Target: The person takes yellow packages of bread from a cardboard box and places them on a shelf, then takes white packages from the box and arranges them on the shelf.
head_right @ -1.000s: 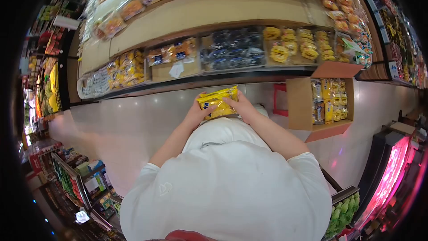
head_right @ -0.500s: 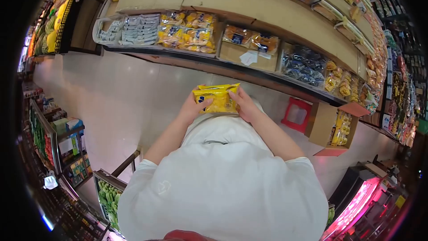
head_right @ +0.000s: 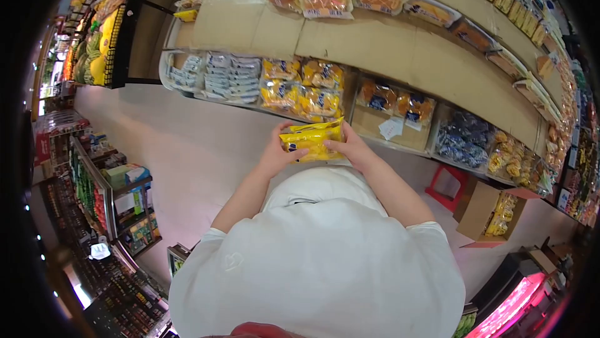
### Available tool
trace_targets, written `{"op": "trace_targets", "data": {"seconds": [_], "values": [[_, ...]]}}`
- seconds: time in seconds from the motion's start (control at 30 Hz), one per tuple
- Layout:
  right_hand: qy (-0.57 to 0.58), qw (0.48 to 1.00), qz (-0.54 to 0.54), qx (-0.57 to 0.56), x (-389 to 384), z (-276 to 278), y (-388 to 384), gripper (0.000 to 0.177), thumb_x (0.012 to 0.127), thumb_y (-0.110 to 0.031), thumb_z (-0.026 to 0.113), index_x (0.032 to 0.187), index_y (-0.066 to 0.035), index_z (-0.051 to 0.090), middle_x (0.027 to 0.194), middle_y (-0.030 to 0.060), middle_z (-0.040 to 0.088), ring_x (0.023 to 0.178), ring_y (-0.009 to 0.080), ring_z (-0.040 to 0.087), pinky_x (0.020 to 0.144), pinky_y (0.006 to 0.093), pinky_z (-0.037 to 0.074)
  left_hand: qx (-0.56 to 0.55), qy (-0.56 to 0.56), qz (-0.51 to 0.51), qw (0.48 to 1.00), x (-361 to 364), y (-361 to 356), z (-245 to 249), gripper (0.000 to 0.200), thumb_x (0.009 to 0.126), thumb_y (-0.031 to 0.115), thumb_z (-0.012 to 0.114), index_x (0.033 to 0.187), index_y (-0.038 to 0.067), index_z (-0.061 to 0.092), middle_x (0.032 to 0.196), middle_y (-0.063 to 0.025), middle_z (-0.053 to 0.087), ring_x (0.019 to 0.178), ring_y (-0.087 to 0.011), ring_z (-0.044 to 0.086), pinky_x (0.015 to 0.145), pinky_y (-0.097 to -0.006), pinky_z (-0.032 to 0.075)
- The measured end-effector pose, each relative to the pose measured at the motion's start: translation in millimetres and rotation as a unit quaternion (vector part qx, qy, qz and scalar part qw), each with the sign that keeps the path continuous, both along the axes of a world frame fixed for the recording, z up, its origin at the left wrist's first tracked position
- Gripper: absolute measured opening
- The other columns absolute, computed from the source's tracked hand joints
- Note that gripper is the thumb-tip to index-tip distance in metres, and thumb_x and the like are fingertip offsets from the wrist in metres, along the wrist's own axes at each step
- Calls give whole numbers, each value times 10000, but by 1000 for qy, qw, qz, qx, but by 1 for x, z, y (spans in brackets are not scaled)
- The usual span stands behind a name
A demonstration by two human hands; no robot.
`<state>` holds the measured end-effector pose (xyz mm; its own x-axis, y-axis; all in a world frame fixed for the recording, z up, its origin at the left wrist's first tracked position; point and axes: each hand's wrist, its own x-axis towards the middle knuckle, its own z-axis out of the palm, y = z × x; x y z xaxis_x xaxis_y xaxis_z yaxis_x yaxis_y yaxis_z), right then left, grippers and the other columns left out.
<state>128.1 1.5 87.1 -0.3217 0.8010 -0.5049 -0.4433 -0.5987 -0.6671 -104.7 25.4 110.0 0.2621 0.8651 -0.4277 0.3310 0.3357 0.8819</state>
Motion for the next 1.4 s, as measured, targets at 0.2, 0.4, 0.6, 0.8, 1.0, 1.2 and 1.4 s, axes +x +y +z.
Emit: {"op": "trace_targets", "data": {"seconds": [0.2, 0.4, 0.6, 0.8, 1.0, 1.2, 1.4], "values": [[-70, 994, 71, 48, -17, 12, 65, 696, 784, -116, 768, 1355, -13, 384, 1253, 76, 544, 1158, 159, 501, 982, 302, 417, 196, 183, -243, 932, -27, 89, 57, 713, 665, 267, 838, 1262, 76, 497, 1149, -105, 589, 1017, -280, 595, 804, -384, 515], [-190, 971, 103, 103, -59, 16, 114, 594, 789, -73, 756, 1286, -48, 432, 1221, 57, 548, 1125, 140, 523, 975, 305, 432, 150, 266, -368, 878, -47, 142, 78, 586, 733, 457, 732, 1130, 62, 561, 1076, -147, 618, 934, -331, 621, 776, -424, 505], [-261, 957, 30, 122, -136, 22, 147, 449, 843, -149, 721, 1208, -62, 473, 1133, 55, 573, 1068, 139, 524, 925, 289, 434, 136, 208, -483, 839, -132, 226, 58, 492, 747, 413, 714, 1050, 48, 583, 950, -169, 645, 851, -364, 627, 738, -446, 492], [-261, 944, -186, 81, -263, 8, 165, 266, 918, -96, 620, 1161, -55, 520, 1074, 30, 570, 1004, 111, 525, 897, 260, 428, 240, 36, -473, 847, -284, 319, 25, 393, 773, 277, 726, 1035, 32, 565, 861, -169, 638, 843, -367, 612, 723, -440, 485], [-213, 938, -275, 13, -343, 14, 182, 263, 925, -94, 611, 1167, -62, 512, 1076, 21, 568, 1004, 97, 530, 888, 251, 436, 152, 118, -390, 900, -414, 425, 36, 443, 775, 175, 760, 1151, 21, 582, 904, -137, 659, 820, -233, 653, 720, -331, 510], [-197, 913, -356, 16, -390, 19, 190, 258, 931, -110, 606, 1164, -59, 508, 1078, 16, 567, 1008, 99, 536, 895, 258, 446, 267, 274, -240, 892, -461, 559, -27, 421, 769, 166, 750, 1145, 54, 596, 977, -148, 676, 898, -297, 653, 783, -384, 516], [-206, 894, -396, -49, -415, 33, 182, 261, 937, -96, 587, 1181, -56, 505, 1091, 19, 570, 1018, 105, 540, 905, 260, 443, 359, 481, -292, 745, -455, 625, -84, 296, 763, 158, 711, 1039, 115, 613, 984, -100, 666, 966, -308, 618, 835, -455, 477]]}}
